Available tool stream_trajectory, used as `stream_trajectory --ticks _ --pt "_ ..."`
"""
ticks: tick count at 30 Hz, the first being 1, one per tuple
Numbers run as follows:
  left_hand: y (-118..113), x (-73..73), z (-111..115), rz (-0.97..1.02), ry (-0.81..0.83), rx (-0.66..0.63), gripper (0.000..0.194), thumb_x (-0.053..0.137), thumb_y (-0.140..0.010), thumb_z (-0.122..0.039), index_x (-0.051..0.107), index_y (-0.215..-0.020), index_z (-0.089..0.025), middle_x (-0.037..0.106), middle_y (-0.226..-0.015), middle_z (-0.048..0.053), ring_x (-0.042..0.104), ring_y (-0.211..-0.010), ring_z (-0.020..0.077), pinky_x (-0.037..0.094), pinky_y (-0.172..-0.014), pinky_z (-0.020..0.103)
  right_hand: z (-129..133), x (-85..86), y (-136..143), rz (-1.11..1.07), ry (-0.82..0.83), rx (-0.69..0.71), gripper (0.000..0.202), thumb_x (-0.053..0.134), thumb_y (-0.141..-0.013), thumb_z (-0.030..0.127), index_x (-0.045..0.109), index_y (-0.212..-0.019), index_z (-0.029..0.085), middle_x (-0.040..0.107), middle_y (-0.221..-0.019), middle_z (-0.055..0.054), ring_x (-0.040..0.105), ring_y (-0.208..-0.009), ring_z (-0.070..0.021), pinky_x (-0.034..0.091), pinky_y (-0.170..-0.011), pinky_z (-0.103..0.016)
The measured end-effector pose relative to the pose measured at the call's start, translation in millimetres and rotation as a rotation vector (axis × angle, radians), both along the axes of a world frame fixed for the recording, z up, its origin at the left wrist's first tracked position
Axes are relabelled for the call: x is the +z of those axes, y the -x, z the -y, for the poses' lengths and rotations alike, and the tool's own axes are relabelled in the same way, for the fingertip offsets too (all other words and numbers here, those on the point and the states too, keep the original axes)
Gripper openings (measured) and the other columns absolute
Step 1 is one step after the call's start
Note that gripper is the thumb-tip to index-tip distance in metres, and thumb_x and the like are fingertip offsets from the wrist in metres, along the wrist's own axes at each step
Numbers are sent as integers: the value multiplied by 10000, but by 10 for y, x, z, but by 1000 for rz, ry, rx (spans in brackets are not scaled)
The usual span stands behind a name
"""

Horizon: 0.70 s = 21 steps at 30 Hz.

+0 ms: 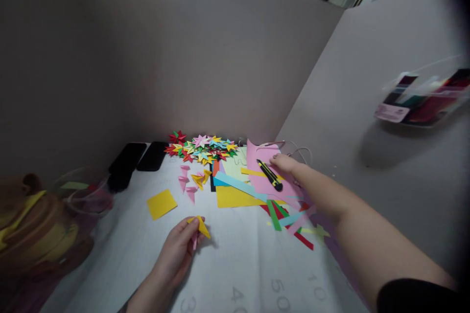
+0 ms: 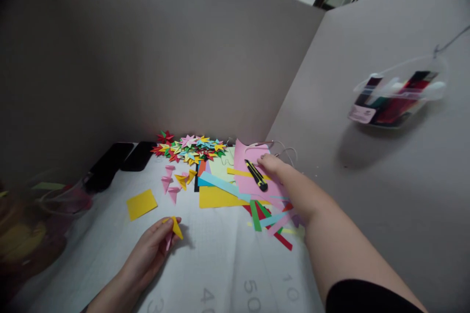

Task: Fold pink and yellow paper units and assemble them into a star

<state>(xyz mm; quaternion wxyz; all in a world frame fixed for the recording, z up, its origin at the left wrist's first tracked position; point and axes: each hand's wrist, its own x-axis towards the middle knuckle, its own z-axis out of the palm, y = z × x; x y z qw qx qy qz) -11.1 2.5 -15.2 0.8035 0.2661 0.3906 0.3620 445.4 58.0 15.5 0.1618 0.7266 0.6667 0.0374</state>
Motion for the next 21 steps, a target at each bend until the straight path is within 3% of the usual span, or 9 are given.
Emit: stream_trajectory --ticks 3,7,12,16,21 --pt "0 -8 -6 3 12 5 232 775 -657 -298 715 -761 -100 646 -795 54 562 -626 83 502 -579 153 -19 75 47 -71 33 19 186 522 -839 183 640 -977 143 632 -1030 -113 561 -930 -182 382 -823 -242" --pt "-2 -2 -6 13 7 -4 268 795 -627 -319 716 -760 -100 633 -764 41 552 -633 79 496 -588 147 45 95 252 -83 -40 -88 233 525 -842 200 613 -1049 142 570 -1195 -161 485 -1135 -249 359 -896 -296" --pt "-11 44 10 6 -4 -15 281 786 -638 -334 713 -774 -99 622 -738 31 545 -644 77 486 -592 141 -110 -19 871 -81 -192 -297 389 325 -944 352 492 -1220 135 548 -1218 -185 541 -1072 -261 409 -829 -329" --pt "-8 79 33 9 -24 -4 273 793 -629 -314 705 -763 -93 607 -698 20 529 -624 71 480 -599 148 -391 -52 1309 -110 -179 -404 552 410 -885 550 493 -1215 115 567 -1173 -187 546 -1077 -285 451 -811 -350" --pt "16 56 51 27 -67 -1 285 772 -648 -352 694 -742 -95 610 -661 14 518 -582 62 443 -563 144 -512 74 1476 -157 -69 -488 327 532 -899 345 542 -1155 142 576 -1144 -94 593 -976 -207 506 -821 -406"
